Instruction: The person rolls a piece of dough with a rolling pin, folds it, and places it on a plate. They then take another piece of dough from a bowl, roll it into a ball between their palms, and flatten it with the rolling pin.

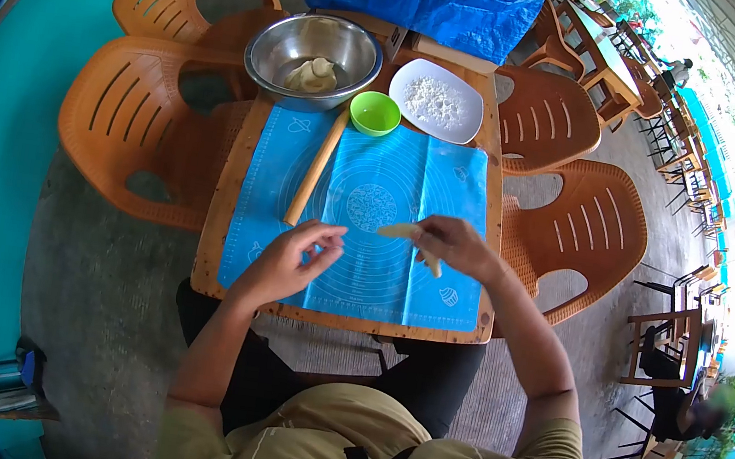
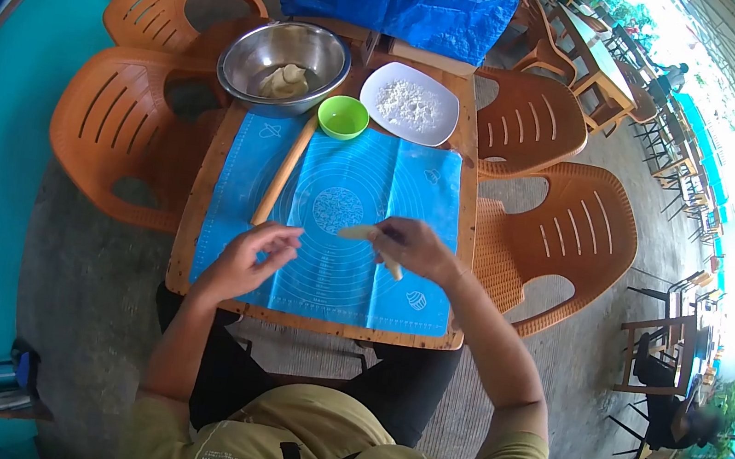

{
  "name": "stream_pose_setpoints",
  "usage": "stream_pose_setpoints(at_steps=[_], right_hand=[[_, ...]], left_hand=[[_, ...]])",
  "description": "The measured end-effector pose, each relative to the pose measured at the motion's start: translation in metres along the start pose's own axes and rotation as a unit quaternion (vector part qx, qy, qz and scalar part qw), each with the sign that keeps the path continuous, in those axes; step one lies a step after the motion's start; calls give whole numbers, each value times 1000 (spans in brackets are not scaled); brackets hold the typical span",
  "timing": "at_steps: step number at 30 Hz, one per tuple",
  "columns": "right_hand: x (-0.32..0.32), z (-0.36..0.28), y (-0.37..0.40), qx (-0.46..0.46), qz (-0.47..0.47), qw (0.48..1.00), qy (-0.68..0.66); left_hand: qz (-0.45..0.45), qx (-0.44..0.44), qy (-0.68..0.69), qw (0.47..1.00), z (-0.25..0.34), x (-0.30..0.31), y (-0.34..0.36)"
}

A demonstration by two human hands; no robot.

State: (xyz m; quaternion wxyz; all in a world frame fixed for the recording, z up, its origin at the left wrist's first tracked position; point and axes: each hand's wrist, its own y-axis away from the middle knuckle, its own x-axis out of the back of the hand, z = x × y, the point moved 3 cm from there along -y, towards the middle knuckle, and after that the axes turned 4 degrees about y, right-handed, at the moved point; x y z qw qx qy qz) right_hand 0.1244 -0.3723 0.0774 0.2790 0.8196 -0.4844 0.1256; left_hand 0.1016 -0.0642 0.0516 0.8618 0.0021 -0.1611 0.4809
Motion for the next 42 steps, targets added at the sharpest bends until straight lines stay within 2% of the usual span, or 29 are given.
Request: stream_pose_setpoints(at_steps=[3, 5, 7, 9, 14, 17, 20, 22, 23, 26, 28, 30, 32, 34, 38, 40, 42], right_hand=[[47, 9, -21, -22, 74, 997, 22], [84, 9, -39, -36, 130, 989, 66], [121, 17, -64, -39, 151, 984, 82], [158, 28, -93, -11, 223, 964, 145], [224, 55, -176, -17, 277, 938, 210], [251, 80, -230, -17, 296, 928, 227], [259, 91, -273, -27, 307, 925, 223], [268, 102, -299, 43, 317, 923, 215], [273, 111, -310, 38, 312, 925, 213], [288, 137, -337, 52, 312, 875, 367], [279, 129, -329, 19, 322, 869, 376], [276, 127, -326, 49, 321, 844, 426], [274, 131, -325, 49, 318, 842, 433], [270, 130, -320, -23, 293, 889, 352], [265, 129, -317, -13, 299, 881, 366], [265, 132, -318, 26, 316, 846, 429], [263, 132, -317, 27, 316, 844, 432]], left_hand=[[53, -12, 21, 998, -1, 26, 25], [114, 22, 46, 992, -7, 46, 43], [135, 40, 41, 989, -14, 63, 62], [158, 60, 37, 985, -19, 76, 77], [232, 81, 69, 967, -34, 93, 104], [239, 107, 68, 963, -40, 101, 113], [255, 141, 51, 955, -42, 106, 115], [257, 163, 40, 952, -46, 108, 117], [259, 178, 30, 949, -48, 109, 118], [257, 189, 28, 947, -47, 110, 112], [255, 183, 25, 949, -49, 110, 108], [253, 176, 19, 951, -50, 112, 106], [242, 177, 9, 954, -49, 113, 104], [247, 178, 8, 953, -50, 112, 104], [246, 162, -5, 956, -46, 112, 98], [243, 164, -9, 956, -45, 112, 99], [242, 166, -13, 956, -44, 112, 99]])
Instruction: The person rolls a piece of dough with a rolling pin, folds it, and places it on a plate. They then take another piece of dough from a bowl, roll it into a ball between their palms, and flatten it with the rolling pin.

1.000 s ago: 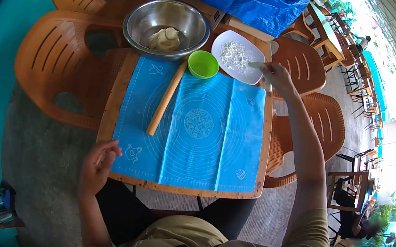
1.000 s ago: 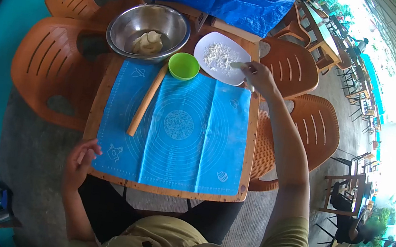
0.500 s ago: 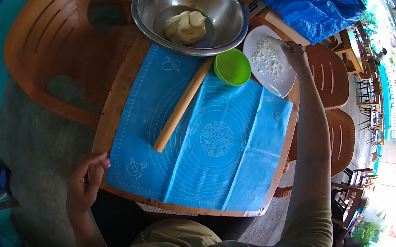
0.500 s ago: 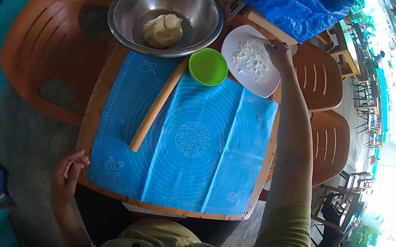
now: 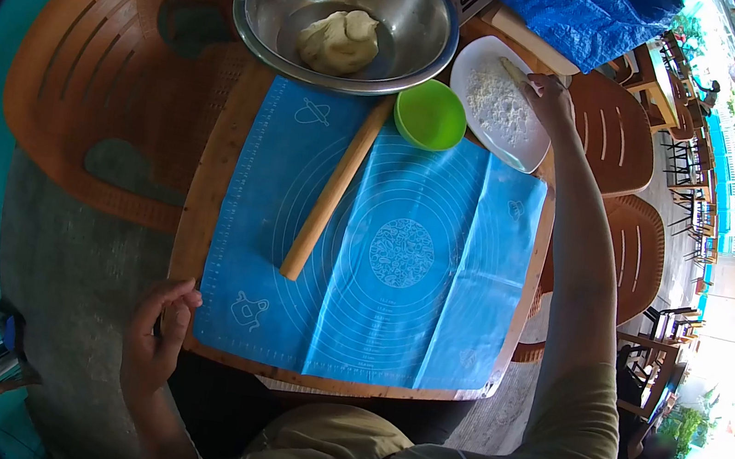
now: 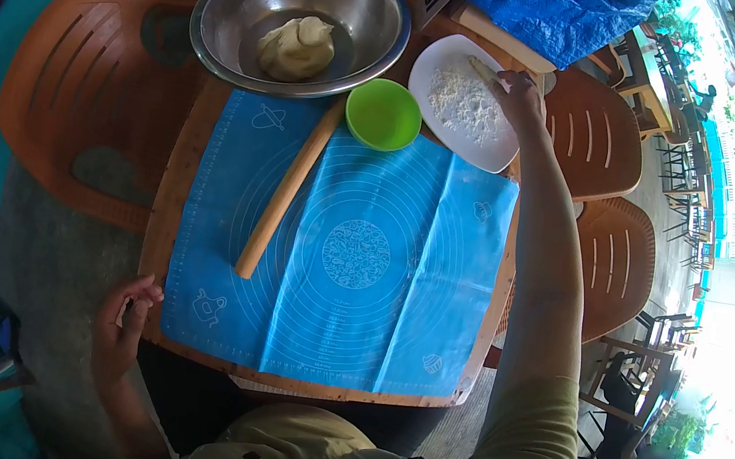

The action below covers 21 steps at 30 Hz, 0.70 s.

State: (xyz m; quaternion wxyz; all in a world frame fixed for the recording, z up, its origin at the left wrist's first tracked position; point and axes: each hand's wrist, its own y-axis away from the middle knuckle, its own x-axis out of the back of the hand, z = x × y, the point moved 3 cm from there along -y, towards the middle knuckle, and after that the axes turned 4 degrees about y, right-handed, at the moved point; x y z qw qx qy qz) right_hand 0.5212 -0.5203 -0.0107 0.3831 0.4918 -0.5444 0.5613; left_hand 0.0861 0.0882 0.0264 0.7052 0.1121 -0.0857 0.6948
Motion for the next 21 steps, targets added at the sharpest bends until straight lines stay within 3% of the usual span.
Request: stream_pose_setpoints(at_steps=[5, 8, 10, 15, 21], right_hand=[[15, -20, 16, 23, 24, 998, 59], [6, -19, 14, -22, 52, 998, 15], [1, -21, 10, -34, 19, 999, -12], [2, -23, 19, -17, 99, 995, 11], [32, -60, 51, -62, 153, 985, -53]], left_hand=[[3, -8, -10, 1000, 6, -1, 3], [-17, -23, -22, 999, 11, -3, 5], [-11, -33, -19, 999, 12, -5, 6], [-9, -43, -19, 999, 18, -3, 14], [7, -64, 15, 998, 15, -10, 20]])
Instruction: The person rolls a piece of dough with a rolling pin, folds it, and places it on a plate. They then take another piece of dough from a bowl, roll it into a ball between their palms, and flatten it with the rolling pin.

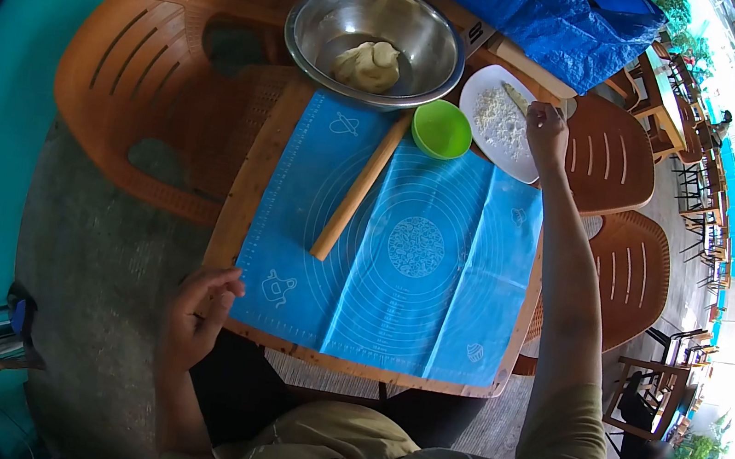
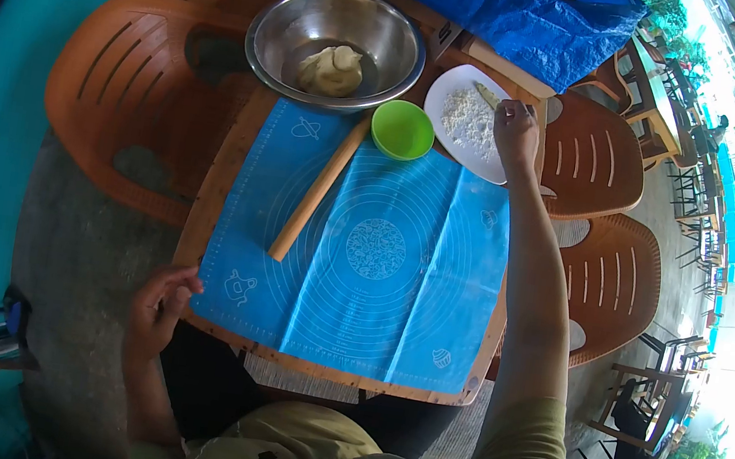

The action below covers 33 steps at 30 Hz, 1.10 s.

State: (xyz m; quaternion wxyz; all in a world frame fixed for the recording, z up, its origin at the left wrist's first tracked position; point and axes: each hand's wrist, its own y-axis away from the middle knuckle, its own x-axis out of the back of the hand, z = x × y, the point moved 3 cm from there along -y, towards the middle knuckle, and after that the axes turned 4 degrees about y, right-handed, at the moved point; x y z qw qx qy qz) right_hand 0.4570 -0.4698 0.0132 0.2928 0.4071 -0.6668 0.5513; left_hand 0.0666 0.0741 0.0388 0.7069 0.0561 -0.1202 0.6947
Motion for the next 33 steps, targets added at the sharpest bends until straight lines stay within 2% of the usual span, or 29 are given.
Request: stream_pose_setpoints(at_steps=[2, 3, 6, 7, 8, 9, 11, 12, 14, 16, 17, 18, 19, 21, 25, 27, 28, 31, 33], right_hand=[[14, -21, 8, 30, 65, 989, -128], [28, -44, 12, 32, 67, 989, -129], [59, -125, 12, 115, 122, 968, -184], [61, -148, 10, 125, 69, 974, -178], [58, -171, 6, 177, 31, 964, -195], [56, -196, 7, 159, -34, 959, -230], [40, -235, 2, 234, -127, 934, -237], [30, -248, -3, 241, -127, 932, -238], [4, -268, -11, 189, -254, 938, -142], [-15, -276, -18, 231, -267, 924, -147], [-25, -278, -21, 267, -277, 910, -153], [-30, -282, -21, 316, -244, 905, -149], [-36, -283, -23, 320, -247, 903, -147], [-45, -277, -25, 249, -262, 927, -98], [-45, -273, -29, 251, -251, 927, -122], [-41, -270, -33, 216, -258, 926, -171], [-38, -271, -35, 216, -257, 926, -173], [-46, -263, -46, 175, -261, 939, -141], [-65, -252, -52, 2, -344, 883, -318]], left_hand=[[-11, -9, 25, 1000, -3, -9, 3], [-10, -11, 24, 1000, -1, -14, 3], [-45, -35, 39, 998, 2, -32, 0], [-42, -37, 41, 998, 2, -34, 0], [-54, -51, 38, 997, 4, -37, -1], [-65, -65, 35, 995, 5, -39, -2], [-58, -58, 71, 994, 8, -40, 2], [-66, -46, 69, 994, 10, -39, 4], [-67, -34, 70, 995, 12, -31, 8], [-60, 10, 91, 994, 11, -23, 12], [-55, 11, 95, 994, 8, -18, 12], [-52, -2, 75, 996, 3, -10, 13], [-48, -16, 53, 997, -1, -4, 13], [-40, -20, 44, 998, -7, 4, 10], [-48, -32, 33, 998, -4, 7, -2], [-47, -58, 25, 997, -4, 6, -12], [-45, -84, 17, 995, -3, 6, -18], [-58, -81, 15, 995, 3, 9, -33], [-59, -77, 38, 995, 6, 9, -39]])
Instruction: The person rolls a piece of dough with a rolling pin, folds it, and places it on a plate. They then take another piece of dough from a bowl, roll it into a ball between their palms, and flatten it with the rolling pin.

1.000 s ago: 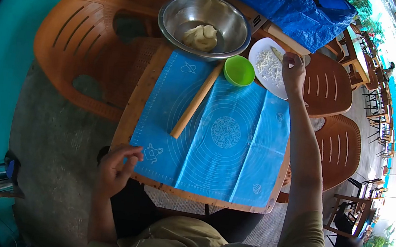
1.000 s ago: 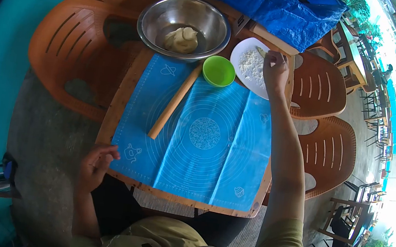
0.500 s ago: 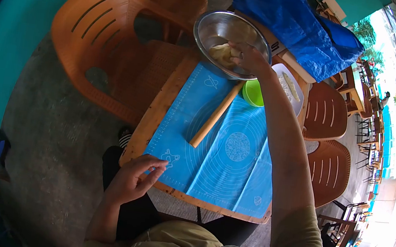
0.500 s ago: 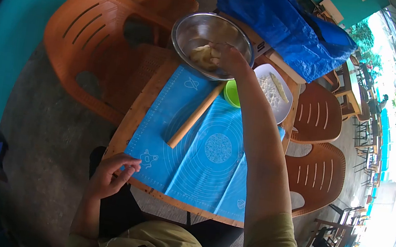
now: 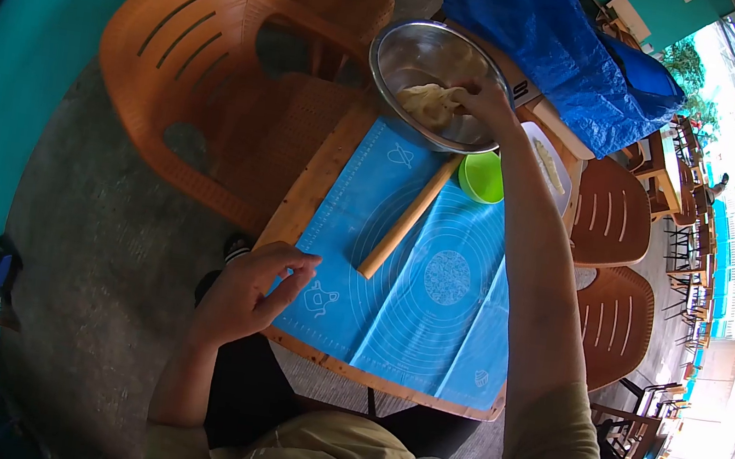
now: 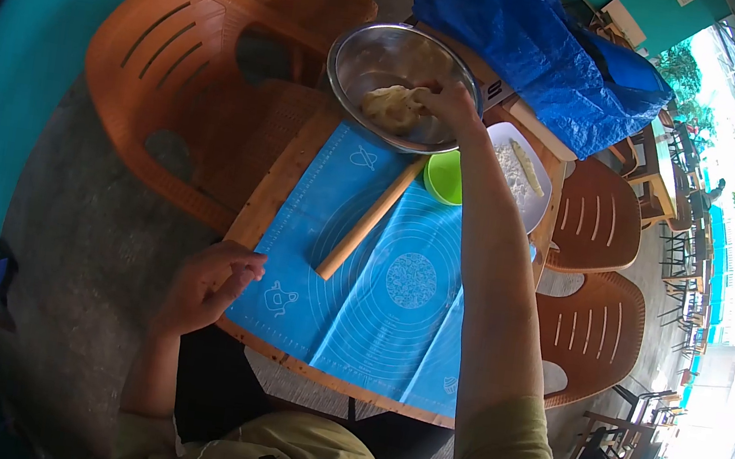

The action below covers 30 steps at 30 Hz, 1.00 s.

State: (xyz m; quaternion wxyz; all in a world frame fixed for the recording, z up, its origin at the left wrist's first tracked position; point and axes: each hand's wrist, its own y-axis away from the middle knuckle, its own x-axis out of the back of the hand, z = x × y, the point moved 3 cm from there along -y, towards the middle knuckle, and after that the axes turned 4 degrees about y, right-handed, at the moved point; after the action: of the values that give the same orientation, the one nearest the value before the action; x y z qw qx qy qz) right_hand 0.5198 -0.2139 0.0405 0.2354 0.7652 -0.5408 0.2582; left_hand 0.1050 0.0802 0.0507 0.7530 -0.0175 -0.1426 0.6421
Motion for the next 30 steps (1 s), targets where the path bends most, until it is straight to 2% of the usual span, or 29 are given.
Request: stream_pose_setpoints(at_steps=[3, 7, 9, 10, 12, 13, 15, 16, 18, 19, 21, 25, 26, 27, 28, 30], right_hand=[[4, 5, -4, -30, -14, 999, -31], [-2, -7, 3, -10, -47, 999, -19], [-1, -14, 6, -10, -20, 993, 117], [-2, -9, 4, -11, -20, 993, 118], [-8, -15, 3, 26, -3, 968, 250], [-10, -22, 5, 28, -4, 968, 251], [-12, -27, 12, -74, -28, 975, 210], [-14, -27, 13, -73, -28, 974, 211], [-15, -33, 16, 46, 44, 957, 283], [-19, -25, 12, 47, 44, 956, 285], [-27, -24, 9, 98, 102, 938, 318], [-26, -29, 7, 78, 126, 940, 307], [-21, -24, 2, -5, 83, 981, 177], [-18, -16, -1, -88, 38, 995, 42], [-15, -8, -5, -87, 37, 995, 43], [-17, 3, -5, -138, 35, 974, -174]], left_hand=[[-3, -1, 17, 1000, 1, 1, -2], [-6, 2, 5, 1000, -7, -4, 3], [-7, 5, 2, 1000, -11, -8, 7], [-7, 7, -3, 1000, -12, -9, 8], [-6, 12, 2, 1000, -10, -9, 11], [-4, 18, 6, 1000, -10, -9, 12], [1, 17, 7, 1000, -10, -7, 15], [3, 17, 9, 1000, -10, -6, 16], [1, 16, 8, 1000, -10, -5, 17], [-2, 15, 5, 1000, -10, -5, 18], [-3, 17, 2, 1000, -8, -6, 20], [3, 20, 2, 1000, -8, -4, 26], [5, 21, 2, 1000, -9, -3, 28], [4, 27, -4, 1000, -10, -3, 30], [3, 32, -9, 999, -11, -2, 31], [-1, 40, -11, 999, -11, -1, 33]])
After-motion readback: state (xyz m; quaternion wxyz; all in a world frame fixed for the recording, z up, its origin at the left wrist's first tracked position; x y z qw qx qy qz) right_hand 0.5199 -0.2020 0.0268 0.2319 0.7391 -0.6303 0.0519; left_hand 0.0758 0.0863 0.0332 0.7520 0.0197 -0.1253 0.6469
